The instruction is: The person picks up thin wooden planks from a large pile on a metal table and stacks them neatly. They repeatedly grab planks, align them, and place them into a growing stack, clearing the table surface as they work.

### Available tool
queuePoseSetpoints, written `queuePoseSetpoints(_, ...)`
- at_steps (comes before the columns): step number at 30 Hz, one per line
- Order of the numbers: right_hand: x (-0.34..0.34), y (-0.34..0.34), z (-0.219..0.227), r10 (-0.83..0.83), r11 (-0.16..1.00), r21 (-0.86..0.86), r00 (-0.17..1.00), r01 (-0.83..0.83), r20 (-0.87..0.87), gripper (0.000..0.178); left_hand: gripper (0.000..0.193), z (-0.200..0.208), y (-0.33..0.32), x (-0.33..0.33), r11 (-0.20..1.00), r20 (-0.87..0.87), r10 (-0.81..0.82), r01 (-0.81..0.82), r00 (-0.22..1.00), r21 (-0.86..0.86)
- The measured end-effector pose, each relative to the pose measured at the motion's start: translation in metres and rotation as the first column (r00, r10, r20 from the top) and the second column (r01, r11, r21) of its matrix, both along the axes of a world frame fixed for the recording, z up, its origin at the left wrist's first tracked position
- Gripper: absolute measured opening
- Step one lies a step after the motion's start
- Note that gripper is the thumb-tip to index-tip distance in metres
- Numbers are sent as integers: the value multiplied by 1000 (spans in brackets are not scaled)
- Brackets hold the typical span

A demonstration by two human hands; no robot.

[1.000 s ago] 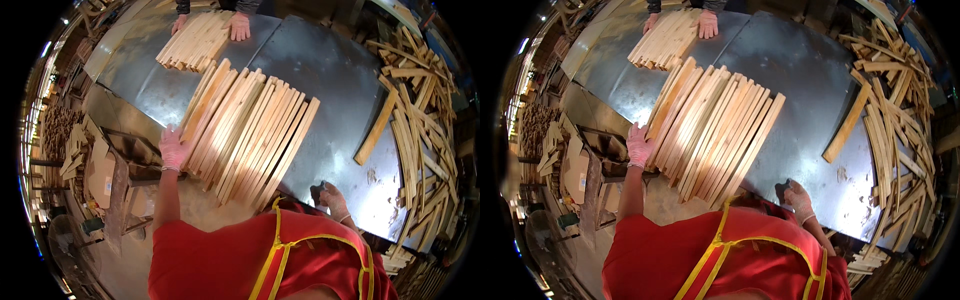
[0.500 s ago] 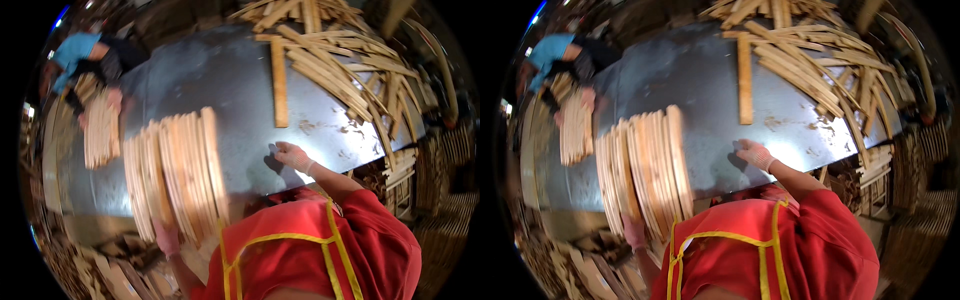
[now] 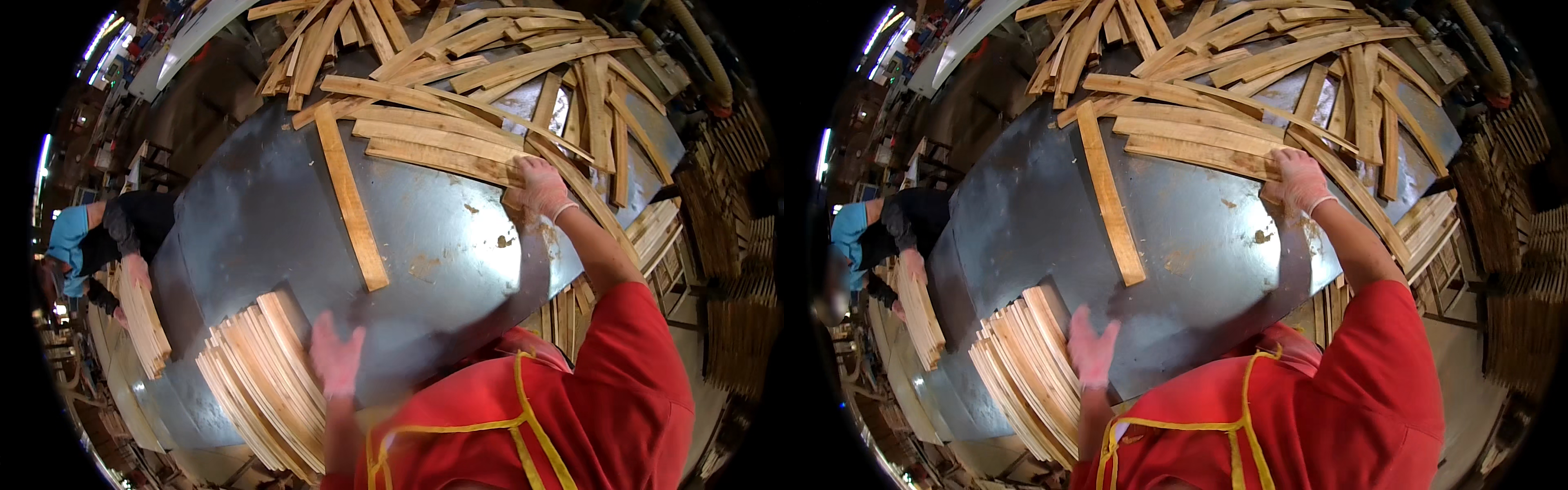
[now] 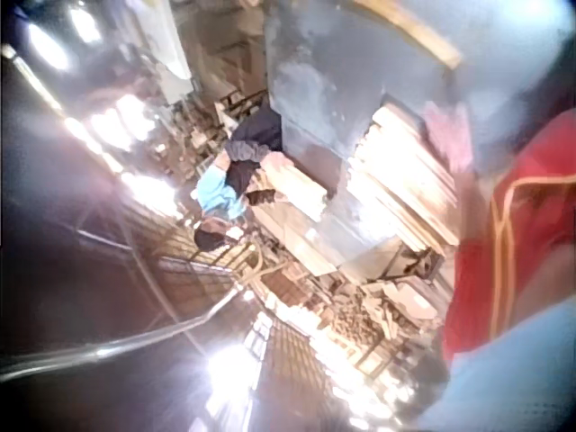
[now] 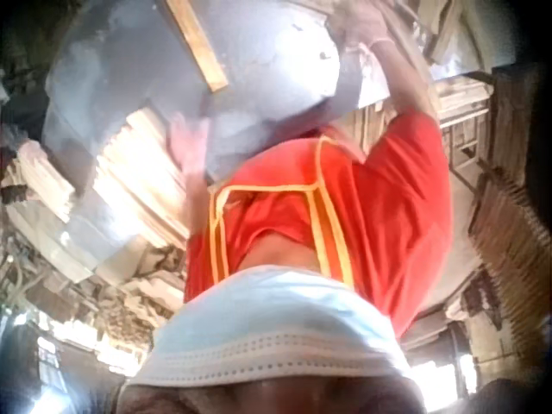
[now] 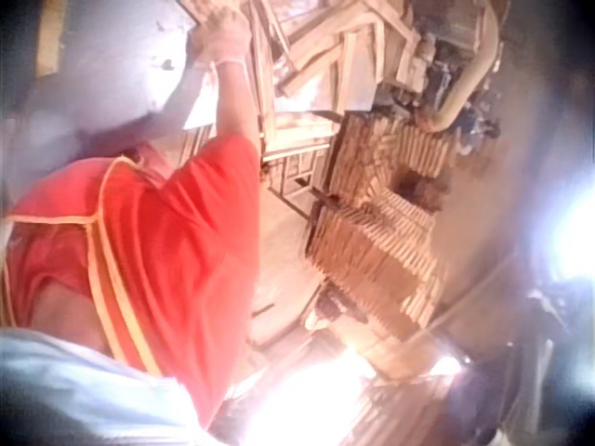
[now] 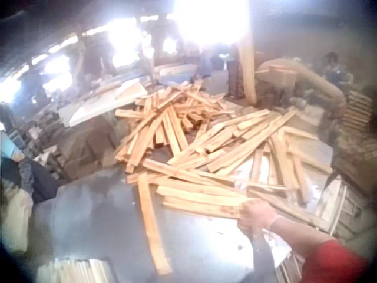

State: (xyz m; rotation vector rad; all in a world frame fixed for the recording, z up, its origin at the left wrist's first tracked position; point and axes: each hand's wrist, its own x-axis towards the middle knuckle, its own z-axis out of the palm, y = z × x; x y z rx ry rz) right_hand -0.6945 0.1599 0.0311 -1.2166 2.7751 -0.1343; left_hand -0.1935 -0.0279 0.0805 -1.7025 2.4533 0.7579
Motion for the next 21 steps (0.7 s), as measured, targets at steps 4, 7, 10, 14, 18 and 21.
queuePoseSetpoints(4,-16,-5,-1,22,996,92,1000,-21,-14,81,96,-32,-14,-154,989,85,-150,151,985,-6)
queuePoseSetpoints(7,-29,-7,16,72,992,101,994,-81,86,81,89,-40,-40,-182,1000,135,5,-5,991,-1)
queuePoseSetpoints(10,-28,3,-2,125,992,2,992,-125,4,82,63,-90,-60,-110,975,-229,215,-196,950,104)
queuePoseSetpoints(14,-8,29,-16,59,997,-52,997,-56,58,82,41,-70,-4,-15,908,-414,379,-246,827,340)
queuePoseSetpoints(18,71,38,-4,149,966,170,960,-192,236,59,45,-44,72,75,969,1,185,-182,983,-164)
queuePoseSetpoints(21,146,41,-10,18,997,-43,324,70,946,45,57,-47,130,145,878,191,143,-35,971,-478)
